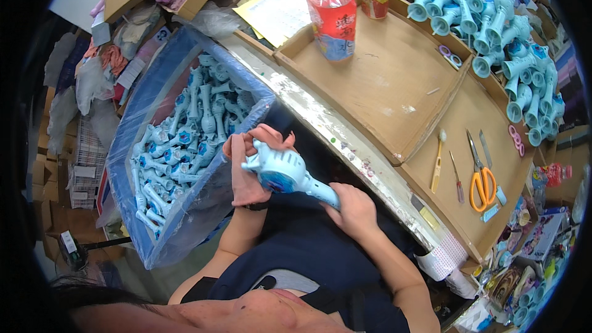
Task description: The person picks light-blue plastic toy wands from a large bin, wipes each with a pink cloth, and uses a screwdriver to tighten a screw on the handle. The person then places the finished wands into a cardboard tray on the table.
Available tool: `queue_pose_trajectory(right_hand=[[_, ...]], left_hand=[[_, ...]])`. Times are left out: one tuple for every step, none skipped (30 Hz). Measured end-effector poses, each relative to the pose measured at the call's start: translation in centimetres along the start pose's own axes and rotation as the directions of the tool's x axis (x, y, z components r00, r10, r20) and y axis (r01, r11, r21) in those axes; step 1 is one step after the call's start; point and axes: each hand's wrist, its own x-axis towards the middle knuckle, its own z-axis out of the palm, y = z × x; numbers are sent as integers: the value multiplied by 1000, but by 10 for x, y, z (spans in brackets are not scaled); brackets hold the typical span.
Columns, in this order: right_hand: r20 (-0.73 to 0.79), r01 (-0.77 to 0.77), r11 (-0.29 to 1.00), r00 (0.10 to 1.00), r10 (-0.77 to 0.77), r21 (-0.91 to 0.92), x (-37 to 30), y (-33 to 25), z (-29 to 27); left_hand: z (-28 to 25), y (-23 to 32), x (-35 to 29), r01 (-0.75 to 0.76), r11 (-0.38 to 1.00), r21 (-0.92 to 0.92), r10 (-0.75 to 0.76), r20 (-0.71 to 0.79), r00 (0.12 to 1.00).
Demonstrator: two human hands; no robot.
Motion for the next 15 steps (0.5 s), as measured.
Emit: queue_pose_trajectory(right_hand=[[10,6,1000,1000,-6,-1,1,-2,-10],[-14,14,999,1000,-14,34,2,-4,-18],[61,-11,999,998,9,42,4,-8,-21],[137,-42,998,990,35,45,4,-12,-23],[240,-106,994,965,101,7,5,-16,-24],[242,-218,938,958,154,268,6,-22,-18],[294,-313,874,933,209,371,5,-29,-13],[371,-426,760,892,259,491,8,-31,-7],[464,-523,621,843,273,584,8,-32,-3],[491,-549,521,831,260,654,12,-32,3],[511,-532,401,843,167,746,12,-32,7],[634,-637,142,770,67,758,13,-29,8],[713,-715,-137,697,-73,685,13,-27,8],[705,-732,-367,670,-234,574,15,-24,10],[701,-721,-354,681,-209,595,14,-24,11]], left_hand=[[-3,0,6,7,994,-110,-17,-91,996],[-5,0,10,-22,988,-155,17,-28,999],[-5,-2,11,-65,990,-122,68,20,997],[-4,-6,9,-139,976,169,139,9,990],[-1,-11,6,-185,878,442,206,2,979],[1,-16,0,-268,691,671,308,63,949],[3,-22,-5,-319,330,888,442,153,884],[4,-28,-11,-273,117,955,498,181,848],[4,-36,-13,-283,313,907,474,109,874],[0,-40,-14,-284,573,769,387,52,921],[-4,-45,-14,-176,876,449,207,-20,978],[-10,-48,-14,42,999,-31,-40,41,998],[-16,-51,-13,314,813,-491,-226,231,946],[-22,-53,-11,396,788,-471,-264,323,909],[-28,-55,-10,399,793,-460,-252,349,903]])
